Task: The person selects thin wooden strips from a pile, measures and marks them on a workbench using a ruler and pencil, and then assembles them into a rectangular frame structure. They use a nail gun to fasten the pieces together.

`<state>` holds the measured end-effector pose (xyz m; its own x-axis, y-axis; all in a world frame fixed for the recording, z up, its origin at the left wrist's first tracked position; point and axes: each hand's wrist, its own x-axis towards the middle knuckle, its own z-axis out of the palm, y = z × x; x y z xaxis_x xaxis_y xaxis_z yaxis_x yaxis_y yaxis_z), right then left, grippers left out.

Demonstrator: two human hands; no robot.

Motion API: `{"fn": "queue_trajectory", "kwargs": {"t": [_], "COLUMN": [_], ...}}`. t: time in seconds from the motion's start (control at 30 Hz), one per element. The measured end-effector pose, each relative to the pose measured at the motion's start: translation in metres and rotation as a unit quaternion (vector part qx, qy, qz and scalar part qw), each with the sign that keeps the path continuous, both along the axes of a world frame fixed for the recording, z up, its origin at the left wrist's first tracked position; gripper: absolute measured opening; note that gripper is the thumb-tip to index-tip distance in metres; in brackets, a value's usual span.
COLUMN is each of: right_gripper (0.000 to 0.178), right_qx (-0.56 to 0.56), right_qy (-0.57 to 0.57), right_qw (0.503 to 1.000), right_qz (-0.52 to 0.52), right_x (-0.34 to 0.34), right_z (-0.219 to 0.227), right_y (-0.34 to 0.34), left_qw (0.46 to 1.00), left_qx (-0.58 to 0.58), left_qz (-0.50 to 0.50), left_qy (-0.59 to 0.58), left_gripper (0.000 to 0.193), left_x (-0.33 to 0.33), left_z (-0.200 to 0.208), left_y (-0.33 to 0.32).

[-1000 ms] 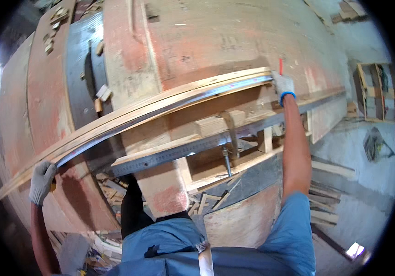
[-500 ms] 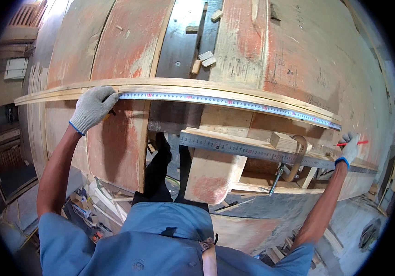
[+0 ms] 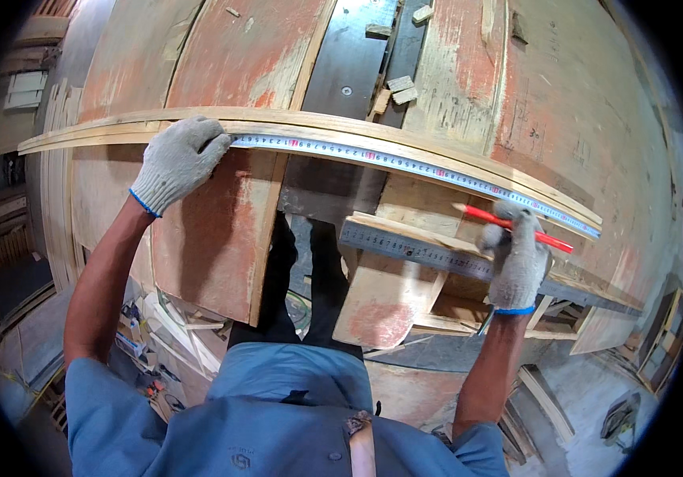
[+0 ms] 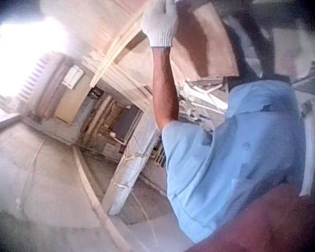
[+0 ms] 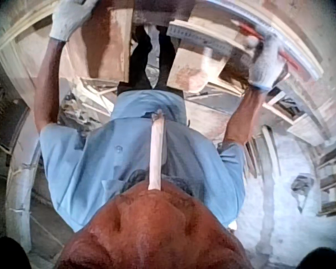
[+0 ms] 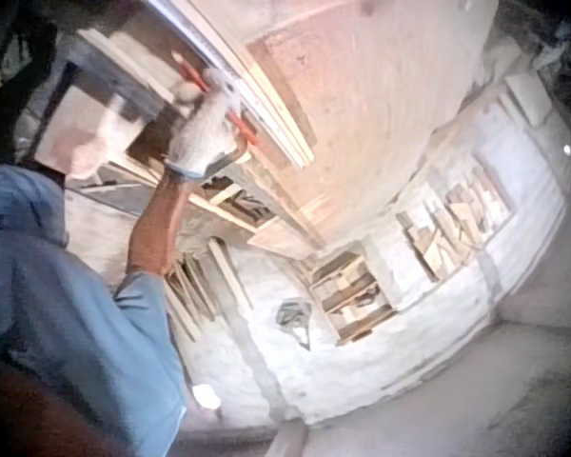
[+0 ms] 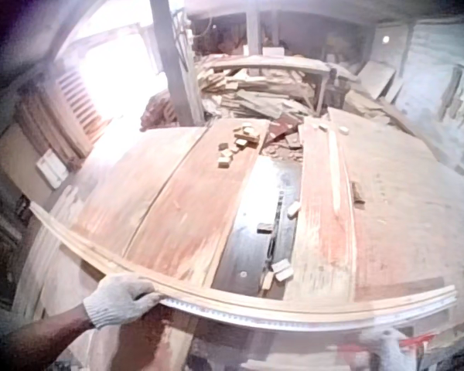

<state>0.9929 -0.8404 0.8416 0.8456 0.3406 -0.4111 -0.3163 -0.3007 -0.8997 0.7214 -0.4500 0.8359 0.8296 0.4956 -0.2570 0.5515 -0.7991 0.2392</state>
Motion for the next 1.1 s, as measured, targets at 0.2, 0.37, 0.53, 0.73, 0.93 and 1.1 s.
{"fn": "queue_trajectory", "kwargs": {"t": [0.2, 0.37, 0.53, 0.73, 0.93, 1.1], "right_gripper": [0.027, 0.029, 0.032, 0.031, 0.028, 0.027], "right_qx": [0.116, 0.107, 0.077, 0.063, 0.043, 0.043], "right_qy": [0.022, 0.018, -0.024, -0.047, -0.054, -0.065], "right_qw": [0.99, 0.988, 0.989, 0.985, 0.981, 0.978], "right_qz": [0.075, 0.112, 0.128, 0.151, 0.179, 0.193], "right_x": [-0.02, -0.023, -0.031, -0.038, -0.059, -0.067], "right_z": [-0.003, -0.005, -0.009, -0.013, -0.004, -0.024], "right_y": [0.056, 0.07, 0.079, 0.089, 0.122, 0.145], "left_qw": [1.0, 1.0, 1.0, 0.999, 0.999, 1.0], "left_qx": [-0.013, -0.023, -0.025, -0.024, -0.025, -0.009], "left_qz": [-0.016, -0.011, -0.016, -0.023, -0.015, -0.023], "left_qy": [0.012, 0.002, 0.005, -0.006, 0.012, 0.019], "left_gripper": [0.028, 0.028, 0.028, 0.029, 0.027, 0.026], "left_x": [0.0, -0.002, -0.001, -0.003, -0.002, -0.001], "left_z": [-0.001, 0.0, -0.002, -0.004, -0.003, -0.002], "left_y": [0.006, 0.008, 0.01, 0.011, 0.01, 0.009]}}
